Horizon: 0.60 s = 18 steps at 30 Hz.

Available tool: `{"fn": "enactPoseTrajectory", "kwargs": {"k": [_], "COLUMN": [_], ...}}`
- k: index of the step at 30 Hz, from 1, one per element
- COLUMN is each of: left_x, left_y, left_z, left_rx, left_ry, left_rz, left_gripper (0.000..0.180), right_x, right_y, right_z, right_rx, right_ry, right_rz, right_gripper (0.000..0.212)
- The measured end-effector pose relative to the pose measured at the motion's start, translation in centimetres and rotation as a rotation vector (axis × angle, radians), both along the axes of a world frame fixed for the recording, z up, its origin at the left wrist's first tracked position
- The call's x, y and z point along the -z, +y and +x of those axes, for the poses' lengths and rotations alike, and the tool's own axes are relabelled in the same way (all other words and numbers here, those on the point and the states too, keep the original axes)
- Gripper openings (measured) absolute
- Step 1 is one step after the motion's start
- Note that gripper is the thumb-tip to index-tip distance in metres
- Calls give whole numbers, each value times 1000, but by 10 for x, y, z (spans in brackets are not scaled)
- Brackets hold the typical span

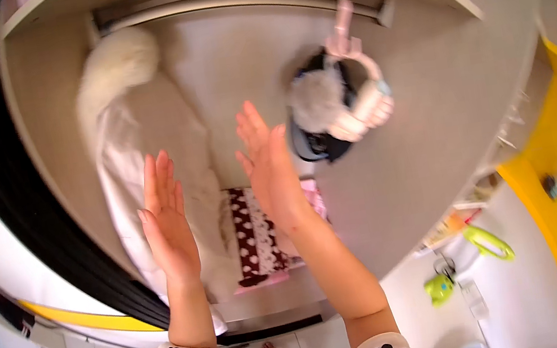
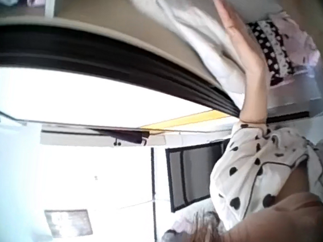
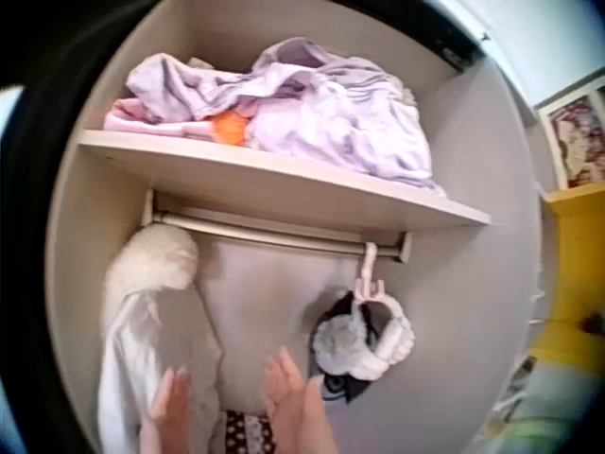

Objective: The person takes jackets on hangers from a bed, hangs them into a wardrobe one by one, arranges the clothes, and slides the wardrobe door closed.

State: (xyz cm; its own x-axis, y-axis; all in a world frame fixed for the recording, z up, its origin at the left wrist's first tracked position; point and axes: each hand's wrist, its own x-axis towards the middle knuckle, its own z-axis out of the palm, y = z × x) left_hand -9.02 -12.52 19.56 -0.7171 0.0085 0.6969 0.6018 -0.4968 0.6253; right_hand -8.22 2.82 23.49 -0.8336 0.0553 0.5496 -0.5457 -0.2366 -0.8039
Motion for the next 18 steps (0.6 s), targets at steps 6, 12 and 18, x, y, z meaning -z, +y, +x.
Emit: {"fn": "enactPoseTrajectory", "kwargs": {"k": [6, 12, 18], "left_x": [44, 58, 64], "left_y": [109, 205, 263], "left_z": [66, 172, 280], "left_rx": [671, 1130, 1599], "left_ry": [-197, -239, -201], "left_rz": [-32, -177, -273], "left_gripper": [88, 94, 96], "right_x": [41, 69, 92], "right_y": [84, 123, 119], "right_z": [164, 337, 466], "right_rx": [296, 754, 1262], "right_ry": [-93, -72, 52], "right_rz": [-41, -151, -235], "right_gripper": [86, 88, 82]}}
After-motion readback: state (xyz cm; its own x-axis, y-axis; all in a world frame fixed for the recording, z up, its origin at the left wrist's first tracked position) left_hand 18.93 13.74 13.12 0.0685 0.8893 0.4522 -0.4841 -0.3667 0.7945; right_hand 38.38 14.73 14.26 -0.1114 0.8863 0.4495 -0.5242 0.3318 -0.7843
